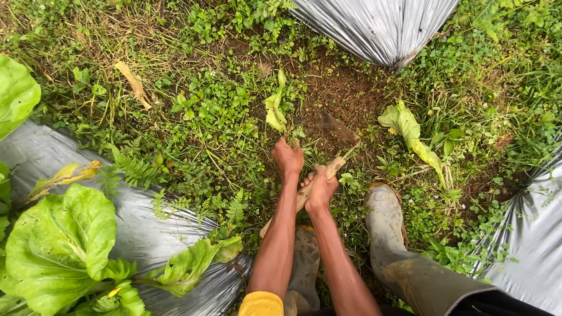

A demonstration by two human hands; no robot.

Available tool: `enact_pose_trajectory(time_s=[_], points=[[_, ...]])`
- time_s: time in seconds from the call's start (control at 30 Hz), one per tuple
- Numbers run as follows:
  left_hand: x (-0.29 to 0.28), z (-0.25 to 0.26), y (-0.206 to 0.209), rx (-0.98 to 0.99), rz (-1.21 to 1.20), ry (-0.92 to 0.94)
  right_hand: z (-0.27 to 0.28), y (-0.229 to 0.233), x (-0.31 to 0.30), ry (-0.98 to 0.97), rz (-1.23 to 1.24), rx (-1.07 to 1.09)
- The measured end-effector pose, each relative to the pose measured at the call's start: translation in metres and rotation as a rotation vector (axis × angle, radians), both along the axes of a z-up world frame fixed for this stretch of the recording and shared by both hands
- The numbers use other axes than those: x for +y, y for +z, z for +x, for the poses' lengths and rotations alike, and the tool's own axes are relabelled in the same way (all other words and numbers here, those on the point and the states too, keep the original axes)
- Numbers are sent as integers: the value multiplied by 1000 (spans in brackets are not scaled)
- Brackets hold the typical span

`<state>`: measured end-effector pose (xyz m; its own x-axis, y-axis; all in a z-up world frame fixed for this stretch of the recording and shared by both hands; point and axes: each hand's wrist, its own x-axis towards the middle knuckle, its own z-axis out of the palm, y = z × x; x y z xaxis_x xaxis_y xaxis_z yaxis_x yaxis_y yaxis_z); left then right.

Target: The person uses a hand hoe to loosen soil and remove weeds from a garden bed. They repeatedly strike the ground with the hoe and pull out weeds by hand, discarding them onto the ground. The person works along a row covered with plastic mulch, clearing the area between the mulch and the surrounding vegetation.

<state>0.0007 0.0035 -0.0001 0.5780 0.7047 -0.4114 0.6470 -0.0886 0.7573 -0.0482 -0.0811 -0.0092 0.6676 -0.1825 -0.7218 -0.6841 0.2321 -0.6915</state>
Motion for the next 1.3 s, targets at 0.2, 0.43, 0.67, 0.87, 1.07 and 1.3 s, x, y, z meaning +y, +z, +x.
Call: enact_pose_trajectory(time_s=[0.2, 0.43, 0.67, 0.87, 1.07, 1.3], points=[[12, -5, -5, -1, -38, 14, -23, -29, 12, -112, 50, -43], [41, -22, -20, 179, -77, 132, -24, 4, 29, 60, -13, 21], [48, -29, 61, 240, -27, -115, 48, 21, -17, -67, 76, -122], [28, 19, 143, 395, -32, -639, 71, 41, -44, -62, -44, -165], [-16, 47, 48, 253, 106, -695, 34, 50, -30, 32, 34, 3], [-47, 76, 9, -55, 203, -457, 73, 32, -57, -48, -62, -115]])
